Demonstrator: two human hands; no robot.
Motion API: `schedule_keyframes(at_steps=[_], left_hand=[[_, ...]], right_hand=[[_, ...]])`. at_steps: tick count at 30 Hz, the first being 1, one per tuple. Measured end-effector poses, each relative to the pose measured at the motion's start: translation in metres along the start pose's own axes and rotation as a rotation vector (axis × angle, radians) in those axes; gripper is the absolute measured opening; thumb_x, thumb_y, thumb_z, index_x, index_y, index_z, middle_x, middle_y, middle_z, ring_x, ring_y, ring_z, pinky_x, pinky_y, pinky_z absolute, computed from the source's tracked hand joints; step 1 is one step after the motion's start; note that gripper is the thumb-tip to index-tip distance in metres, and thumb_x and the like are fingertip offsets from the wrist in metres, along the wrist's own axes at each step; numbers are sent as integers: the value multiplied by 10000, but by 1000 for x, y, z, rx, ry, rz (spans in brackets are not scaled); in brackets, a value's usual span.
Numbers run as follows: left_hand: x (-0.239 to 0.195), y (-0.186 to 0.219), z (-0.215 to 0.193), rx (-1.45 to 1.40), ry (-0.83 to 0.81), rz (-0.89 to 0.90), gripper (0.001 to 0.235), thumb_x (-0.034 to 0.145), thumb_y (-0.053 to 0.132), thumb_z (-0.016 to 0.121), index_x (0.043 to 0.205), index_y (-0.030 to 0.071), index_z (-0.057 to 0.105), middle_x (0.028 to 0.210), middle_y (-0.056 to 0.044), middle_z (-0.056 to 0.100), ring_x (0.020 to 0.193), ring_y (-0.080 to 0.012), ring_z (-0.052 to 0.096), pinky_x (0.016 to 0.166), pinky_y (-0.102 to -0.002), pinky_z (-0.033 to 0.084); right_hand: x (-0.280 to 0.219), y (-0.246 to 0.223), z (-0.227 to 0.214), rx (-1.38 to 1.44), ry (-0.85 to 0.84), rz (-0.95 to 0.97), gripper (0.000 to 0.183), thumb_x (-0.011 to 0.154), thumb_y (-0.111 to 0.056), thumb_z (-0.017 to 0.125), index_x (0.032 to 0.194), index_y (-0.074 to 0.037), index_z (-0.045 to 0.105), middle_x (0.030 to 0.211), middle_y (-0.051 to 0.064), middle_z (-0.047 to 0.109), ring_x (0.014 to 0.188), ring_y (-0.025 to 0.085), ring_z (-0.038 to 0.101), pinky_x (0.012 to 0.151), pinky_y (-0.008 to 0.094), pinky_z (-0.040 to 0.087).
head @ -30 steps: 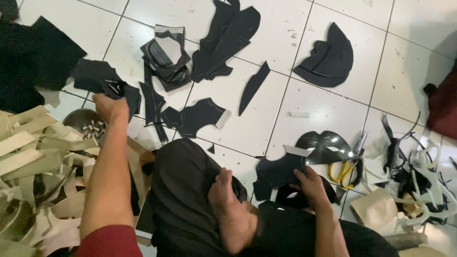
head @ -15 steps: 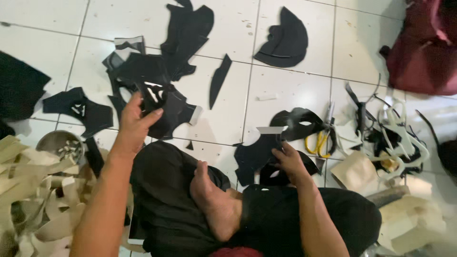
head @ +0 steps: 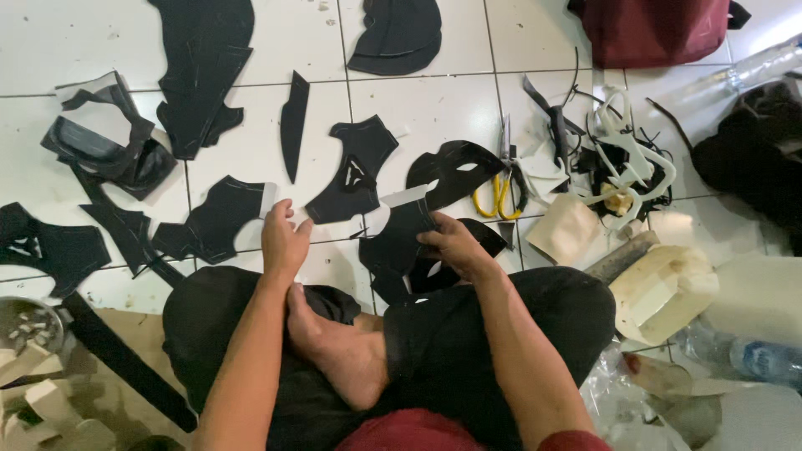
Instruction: The person sits on the floor and assembles black mask pieces by hand. They pick up various cut components, align them, and press them together to form the mask structure. The person handles multiple mask parts and occasionally moves pieces aside to access others.
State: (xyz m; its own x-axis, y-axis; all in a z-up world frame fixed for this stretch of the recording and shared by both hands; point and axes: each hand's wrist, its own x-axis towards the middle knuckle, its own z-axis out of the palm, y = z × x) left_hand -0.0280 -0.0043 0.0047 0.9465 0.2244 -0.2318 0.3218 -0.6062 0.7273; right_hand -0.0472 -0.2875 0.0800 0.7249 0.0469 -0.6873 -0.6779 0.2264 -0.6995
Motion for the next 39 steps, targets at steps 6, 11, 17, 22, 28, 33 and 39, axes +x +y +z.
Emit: schedule_keyframes(at_steps=[6,11,17,22,28,33,39], left_hand=[[-3,35,-11,192,-115,78,508,845,216,648,1278,21,470,1129,-175,493,967,-317,598,778,-400,533],[8,20,4,348,-104,164,448,767,235,723,1150,85,546,1079,-96,462,1001,-306,569,795,-408,526],[11,18,8,245,-119,183,323,733,150,718,994,127,528,961,-94,537,928,-325,595,788,-435,500],[14,13,12,66,-150,181,223,800,97,635,1000,143,547,834,-116,623,844,-316,633,760,-413,490],[1,38,-10,9,174,195,333,818,-77,538,1108,76,600,945,-189,593,921,-379,597,831,-446,467],[-10,42,-13,-91,297,31,467,819,-17,567,1262,12,423,1113,-184,454,958,-335,575,853,-444,492],[6,-2,17,-81,-61,-129,374,832,369,638,1121,141,568,948,-59,643,896,-256,647,781,-373,509]], right_hand=[[-2,-6,5,-85,66,40,372,732,-5,694,1092,-58,619,817,74,637,710,192,648,591,320,570],[13,11,-9,-154,140,14,305,758,-66,706,1050,-40,621,759,69,619,676,162,634,550,277,554],[25,17,-16,-293,147,2,354,754,-86,733,1079,-19,611,710,122,603,615,193,631,523,309,563],[14,13,-7,-209,97,28,315,794,-75,676,1070,44,585,695,140,589,606,222,644,530,335,579],[21,21,-10,-184,33,23,340,779,-44,694,1079,57,568,677,143,595,587,245,661,534,370,585],[13,13,-6,-38,41,21,332,768,24,638,1092,37,568,692,123,575,589,235,639,515,377,583],[-10,-12,16,129,28,-25,326,772,38,616,1090,8,548,729,101,563,643,206,631,565,374,572]])
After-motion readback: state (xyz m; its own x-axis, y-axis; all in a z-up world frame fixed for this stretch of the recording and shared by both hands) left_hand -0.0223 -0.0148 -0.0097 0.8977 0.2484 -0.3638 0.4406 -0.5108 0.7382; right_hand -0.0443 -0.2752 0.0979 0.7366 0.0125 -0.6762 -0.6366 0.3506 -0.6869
